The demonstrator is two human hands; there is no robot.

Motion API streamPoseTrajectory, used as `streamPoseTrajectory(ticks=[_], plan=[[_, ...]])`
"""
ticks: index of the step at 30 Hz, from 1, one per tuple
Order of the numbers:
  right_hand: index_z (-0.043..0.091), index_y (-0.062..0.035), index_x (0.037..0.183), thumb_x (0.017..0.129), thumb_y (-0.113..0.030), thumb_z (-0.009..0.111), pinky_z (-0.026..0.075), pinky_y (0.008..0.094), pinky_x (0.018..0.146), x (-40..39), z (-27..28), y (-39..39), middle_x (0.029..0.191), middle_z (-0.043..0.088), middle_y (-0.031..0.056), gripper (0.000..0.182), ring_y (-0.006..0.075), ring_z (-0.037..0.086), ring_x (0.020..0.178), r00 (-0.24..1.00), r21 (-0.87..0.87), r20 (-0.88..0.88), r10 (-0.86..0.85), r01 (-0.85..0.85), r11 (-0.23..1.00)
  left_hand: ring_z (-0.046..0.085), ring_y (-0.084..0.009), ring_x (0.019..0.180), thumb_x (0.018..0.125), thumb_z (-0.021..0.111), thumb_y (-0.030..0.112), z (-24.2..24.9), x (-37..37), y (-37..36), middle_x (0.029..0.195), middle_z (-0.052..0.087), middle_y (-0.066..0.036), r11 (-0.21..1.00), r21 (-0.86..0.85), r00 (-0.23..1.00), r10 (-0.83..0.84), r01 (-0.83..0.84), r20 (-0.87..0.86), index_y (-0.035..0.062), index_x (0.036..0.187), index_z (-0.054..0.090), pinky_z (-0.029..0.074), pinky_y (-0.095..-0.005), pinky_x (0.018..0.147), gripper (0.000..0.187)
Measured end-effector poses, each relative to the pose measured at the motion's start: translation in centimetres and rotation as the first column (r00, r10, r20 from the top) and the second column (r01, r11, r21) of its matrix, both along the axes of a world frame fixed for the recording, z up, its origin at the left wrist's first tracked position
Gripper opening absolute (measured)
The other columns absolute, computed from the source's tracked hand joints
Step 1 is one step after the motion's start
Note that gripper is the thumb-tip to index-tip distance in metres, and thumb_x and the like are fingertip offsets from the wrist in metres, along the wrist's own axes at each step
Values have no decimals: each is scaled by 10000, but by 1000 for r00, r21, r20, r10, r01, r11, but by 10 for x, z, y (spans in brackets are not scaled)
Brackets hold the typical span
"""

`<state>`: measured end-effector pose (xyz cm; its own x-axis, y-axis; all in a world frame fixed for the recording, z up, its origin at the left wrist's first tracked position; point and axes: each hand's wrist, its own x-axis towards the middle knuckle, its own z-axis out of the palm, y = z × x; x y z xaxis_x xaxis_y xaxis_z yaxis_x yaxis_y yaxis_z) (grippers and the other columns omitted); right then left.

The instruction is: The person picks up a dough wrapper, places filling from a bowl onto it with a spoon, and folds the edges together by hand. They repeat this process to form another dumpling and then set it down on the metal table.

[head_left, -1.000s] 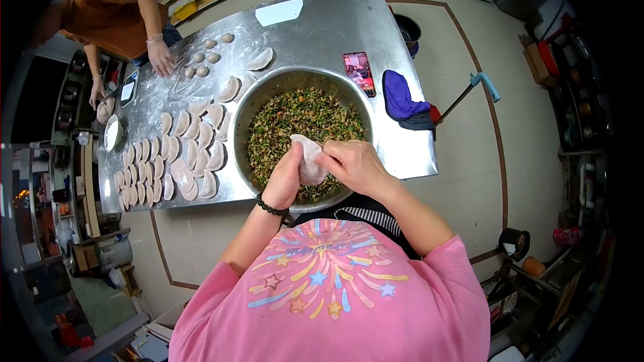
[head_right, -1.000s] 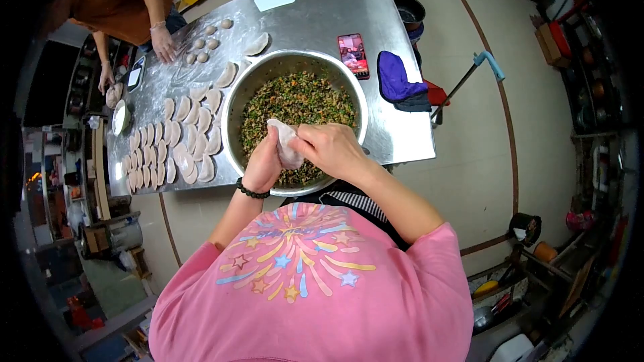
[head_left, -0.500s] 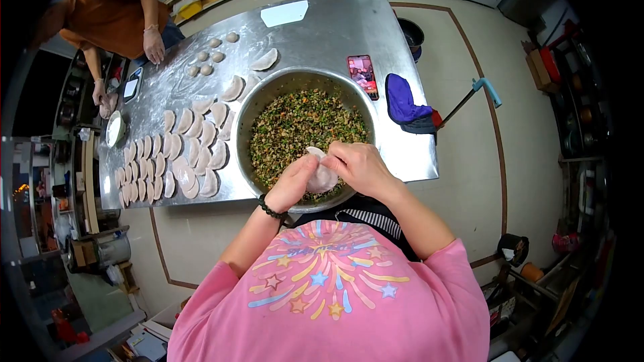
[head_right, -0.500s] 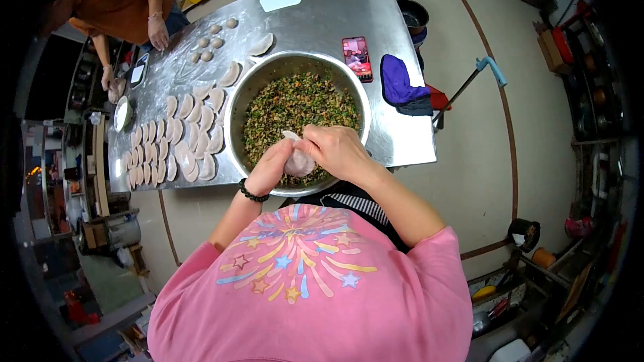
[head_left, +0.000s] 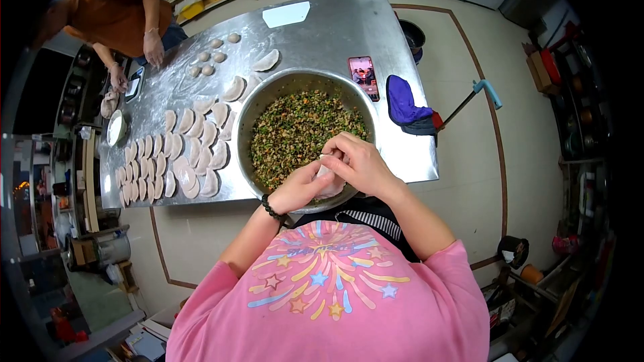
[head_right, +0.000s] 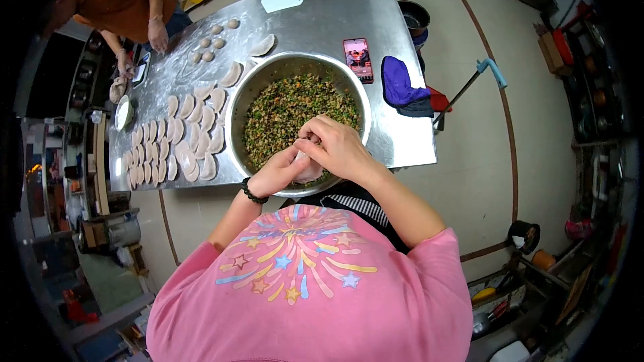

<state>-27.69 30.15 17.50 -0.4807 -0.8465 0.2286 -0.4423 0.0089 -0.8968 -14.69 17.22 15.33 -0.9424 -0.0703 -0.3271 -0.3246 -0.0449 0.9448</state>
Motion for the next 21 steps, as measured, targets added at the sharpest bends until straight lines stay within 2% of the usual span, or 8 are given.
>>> streamPoseTrajectory(ticks=[3,7,8,10,13,15,17,21], plan=[[573,-25,845,808,-203,594,442,331,581,-3,-9,-2,754,530,103,183,240,563,650,997,15,-39,64,-63,998,561,-133,905,838,606,309,10,-1,3,999,599,-81,991,-110,997,-73,74,21,-16,1174,476,444,-275,801,485],[590,-17,897,773,-110,620,423,275,569,6,-8,-10,768,509,65,158,155,516,619,997,22,72,14,-16,1000,576,-142,857,826,625,314,3,9,-2,956,613,-102,994,-106,1000,20,-22,-23,-16,1106,522,453,-287,779,444],[597,-15,921,768,-72,620,415,253,568,7,-4,-10,779,501,50,165,125,496,613,993,-4,118,-12,13,1000,578,-138,826,835,616,298,-1,16,-12,940,613,-83,965,-259,999,36,-44,-36,-13,1083,533,466,-281,736,406],[598,-4,951,774,-34,612,408,223,577,6,-5,-9,802,499,33,180,85,467,614,959,-26,271,-79,90,996,576,-124,801,847,601,301,-11,38,-31,931,612,-56,941,-99,945,326,-324,6,3,1069,545,476,-267,693,376],[599,7,951,818,-53,580,420,214,603,-12,-17,3,812,519,35,147,83,490,640,985,80,142,-102,91,993,590,-114,759,887,530,340,-24,92,-93,905,611,-28,753,230,781,623,-617,54,41,1042,559,477,-250,624,338],[604,10,919,845,-83,562,419,222,599,-15,-26,11,799,547,41,127,88,519,671,974,150,117,-193,175,973,583,-141,763,899,513,354,-42,126,-126,883,592,-40,504,273,525,851,-819,1,57,1026,537,475,-271,654,324],[605,8,912,845,-86,562,420,227,598,-17,-38,21,794,554,44,123,94,522,667,972,217,108,-209,182,959,586,-166,840,843,611,269,-74,151,-150,959,598,-66,393,137,399,917,-909,14,50,1096,513,478,-307,746,349],[610,0,902,845,-107,559,426,256,595,-9,-39,25,773,557,65,131,136,534,659,983,322,-92,-162,183,929,582,-193,893,794,661,270,-160,174,-181,1030,586,-110,590,-161,548,801,-791,241,6,1160,485,480,-322,770,484]])
